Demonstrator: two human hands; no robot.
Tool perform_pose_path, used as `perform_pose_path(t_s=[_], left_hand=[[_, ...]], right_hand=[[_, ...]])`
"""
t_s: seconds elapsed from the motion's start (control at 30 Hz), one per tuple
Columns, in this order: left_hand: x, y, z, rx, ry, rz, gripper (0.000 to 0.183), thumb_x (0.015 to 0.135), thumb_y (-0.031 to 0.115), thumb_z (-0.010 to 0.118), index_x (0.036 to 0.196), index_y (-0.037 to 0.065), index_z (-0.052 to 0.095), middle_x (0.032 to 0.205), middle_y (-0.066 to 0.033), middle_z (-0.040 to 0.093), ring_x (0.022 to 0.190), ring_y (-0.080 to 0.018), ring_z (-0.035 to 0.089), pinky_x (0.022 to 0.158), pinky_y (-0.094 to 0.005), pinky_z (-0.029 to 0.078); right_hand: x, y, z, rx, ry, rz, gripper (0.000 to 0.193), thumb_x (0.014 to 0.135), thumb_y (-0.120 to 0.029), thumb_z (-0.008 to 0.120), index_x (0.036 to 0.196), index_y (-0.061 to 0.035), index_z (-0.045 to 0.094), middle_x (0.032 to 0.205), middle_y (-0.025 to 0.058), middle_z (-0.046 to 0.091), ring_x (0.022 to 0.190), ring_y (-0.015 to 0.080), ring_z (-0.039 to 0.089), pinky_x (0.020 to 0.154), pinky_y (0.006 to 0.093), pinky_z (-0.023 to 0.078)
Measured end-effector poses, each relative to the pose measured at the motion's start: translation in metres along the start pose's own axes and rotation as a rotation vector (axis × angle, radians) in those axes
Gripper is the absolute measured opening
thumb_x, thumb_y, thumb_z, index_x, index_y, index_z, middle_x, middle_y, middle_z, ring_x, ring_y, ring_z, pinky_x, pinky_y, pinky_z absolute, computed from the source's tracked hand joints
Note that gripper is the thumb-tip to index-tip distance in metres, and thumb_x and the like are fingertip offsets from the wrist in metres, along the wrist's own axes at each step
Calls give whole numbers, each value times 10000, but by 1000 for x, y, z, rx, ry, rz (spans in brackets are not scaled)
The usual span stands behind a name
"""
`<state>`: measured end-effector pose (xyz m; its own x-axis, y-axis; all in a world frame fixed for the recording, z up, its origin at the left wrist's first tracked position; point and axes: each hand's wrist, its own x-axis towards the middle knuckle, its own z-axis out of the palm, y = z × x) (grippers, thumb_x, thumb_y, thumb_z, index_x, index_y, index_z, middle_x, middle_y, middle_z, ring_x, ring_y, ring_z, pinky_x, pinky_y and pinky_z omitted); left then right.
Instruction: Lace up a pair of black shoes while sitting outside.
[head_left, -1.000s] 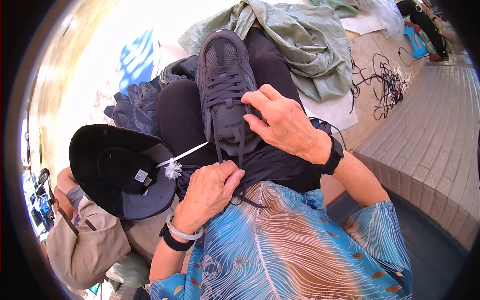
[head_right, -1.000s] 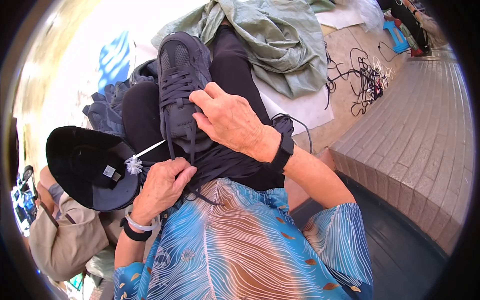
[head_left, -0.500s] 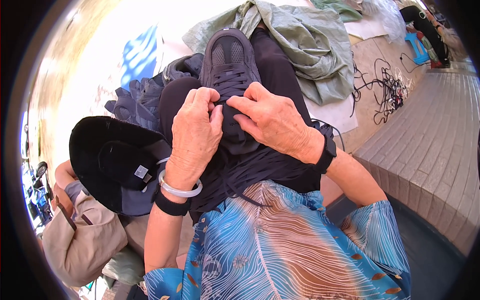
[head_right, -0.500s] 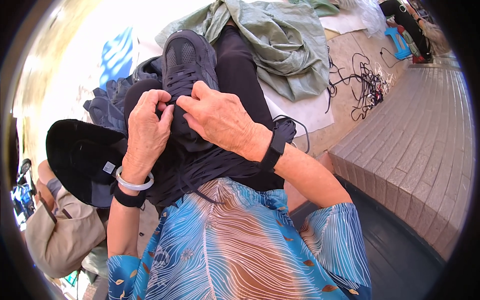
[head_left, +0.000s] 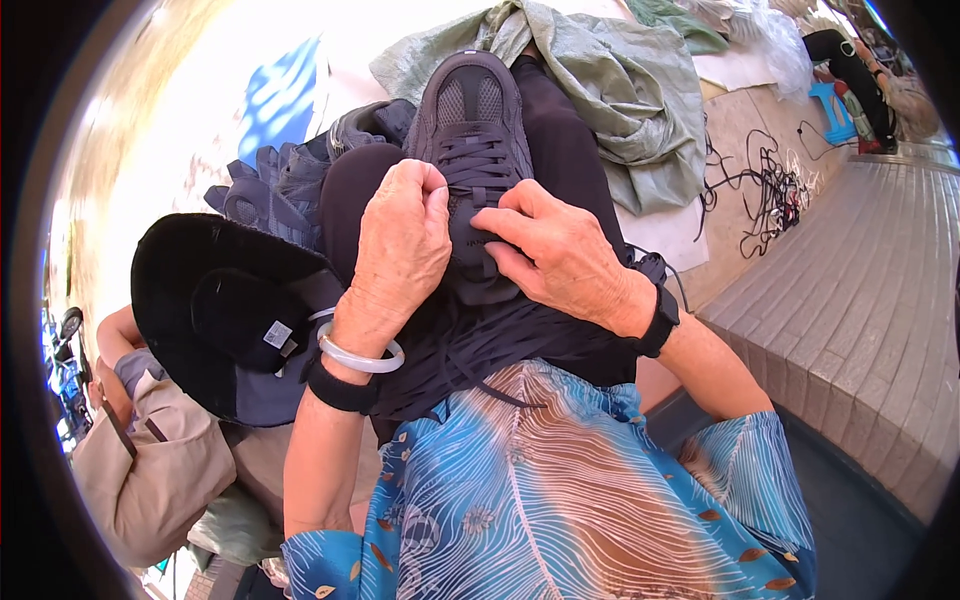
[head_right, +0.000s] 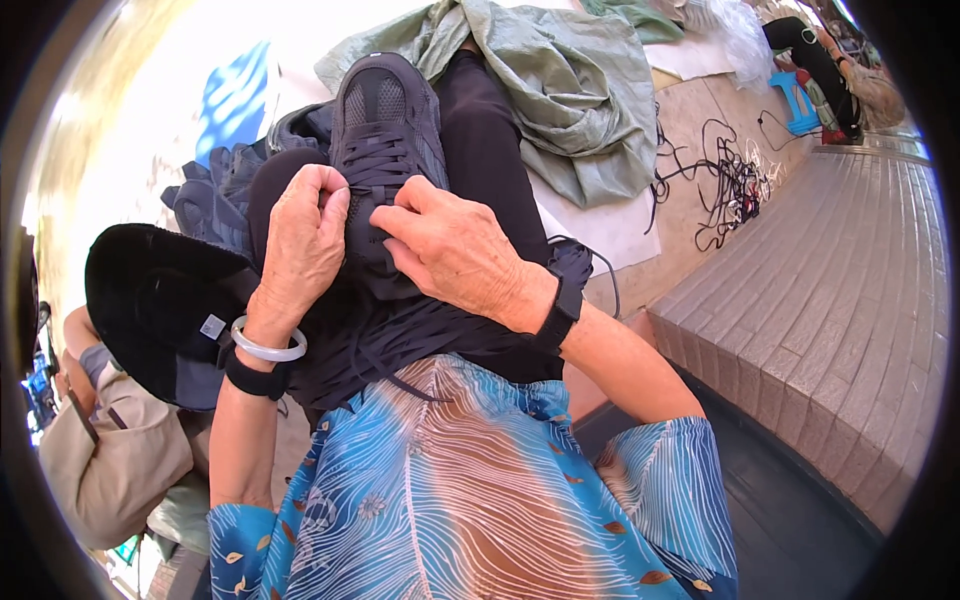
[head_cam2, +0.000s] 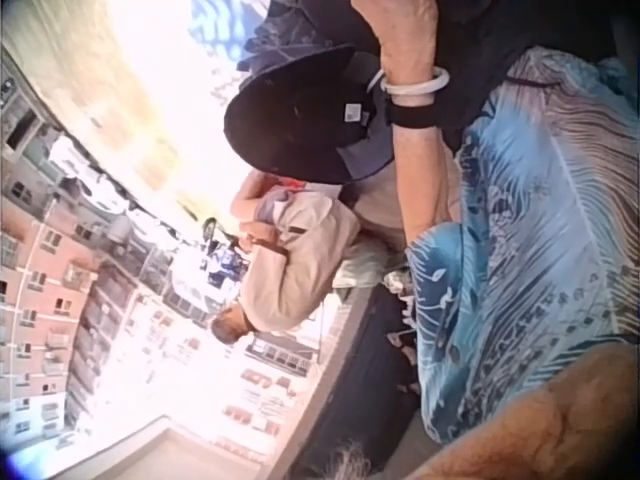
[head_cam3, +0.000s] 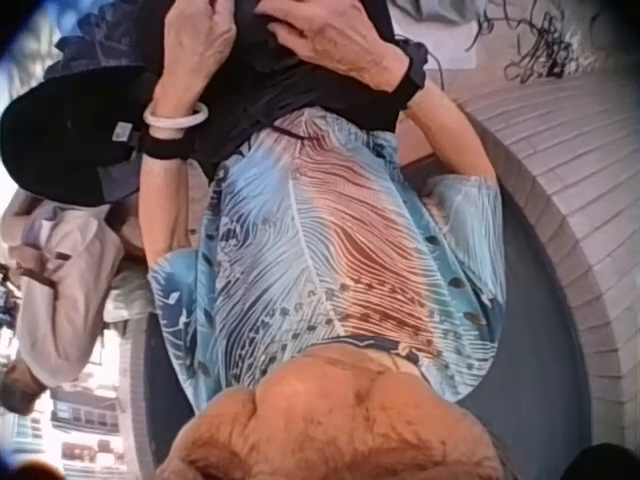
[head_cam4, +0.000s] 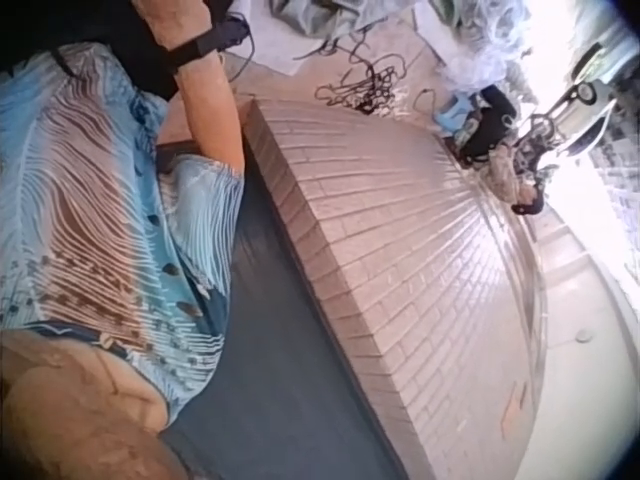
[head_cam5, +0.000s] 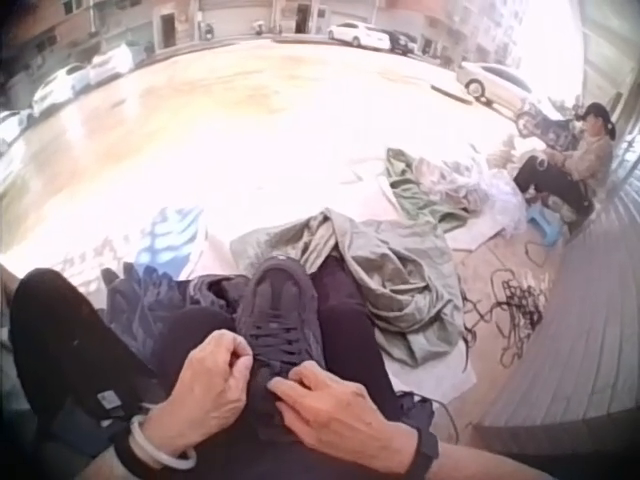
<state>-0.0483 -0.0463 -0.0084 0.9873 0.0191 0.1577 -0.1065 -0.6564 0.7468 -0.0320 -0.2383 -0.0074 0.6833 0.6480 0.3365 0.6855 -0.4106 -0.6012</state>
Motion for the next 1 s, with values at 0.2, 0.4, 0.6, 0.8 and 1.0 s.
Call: perform_pose_path(t_s=[0.2, 0.4, 0.6, 0.8, 1.0], left_hand=[[1, -1, -1, -55, 4, -27, 67, 922, 51, 575, 949, -8, 559, 764, -102, 573, 646, -188, 532, 625, -324, 463], [1, 1, -1, -55, -2, -51, 79, 922, 63, 584, 946, -8, 562, 752, -101, 577, 641, -191, 540, 622, -327, 464], [-4, 3, -3, -42, 13, -16, 63, 902, 30, 593, 950, -4, 570, 797, -98, 576, 667, -189, 542, 630, -335, 468], [-7, 22, -9, 127, -48, 81, 114, 864, -46, 582, 968, 3, 586, 852, -113, 543, 709, -258, 574, 650, -345, 477], [-9, 23, -1, 171, 51, 135, 141, 862, -41, 582, 993, 10, 597, 862, -132, 543, 752, -322, 589, 664, -378, 485]], right_hand=[[6, -7, 1, -28, 29, 88, 283, 803, -104, 697, 1066, -81, 595, 911, 74, 539, 707, 248, 631, 592, 346, 517], [17, -16, 1, -151, -36, 125, 274, 809, -115, 687, 1059, -81, 581, 873, 76, 553, 701, 267, 635, 586, 358, 516], [16, -7, -3, 126, -100, 167, 142, 817, -86, 667, 949, -56, 624, 788, 99, 563, 697, 317, 621, 617, 398, 513], [0, 6, -8, 133, 179, 299, 113, 812, -48, 676, 922, -37, 648, 803, 104, 569, 700, 283, 604, 632, 362, 492], [7, 17, -6, 89, 177, 166, 107, 823, -71, 674, 925, -44, 657, 811, 98, 572, 719, 284, 619, 639, 378, 511]])
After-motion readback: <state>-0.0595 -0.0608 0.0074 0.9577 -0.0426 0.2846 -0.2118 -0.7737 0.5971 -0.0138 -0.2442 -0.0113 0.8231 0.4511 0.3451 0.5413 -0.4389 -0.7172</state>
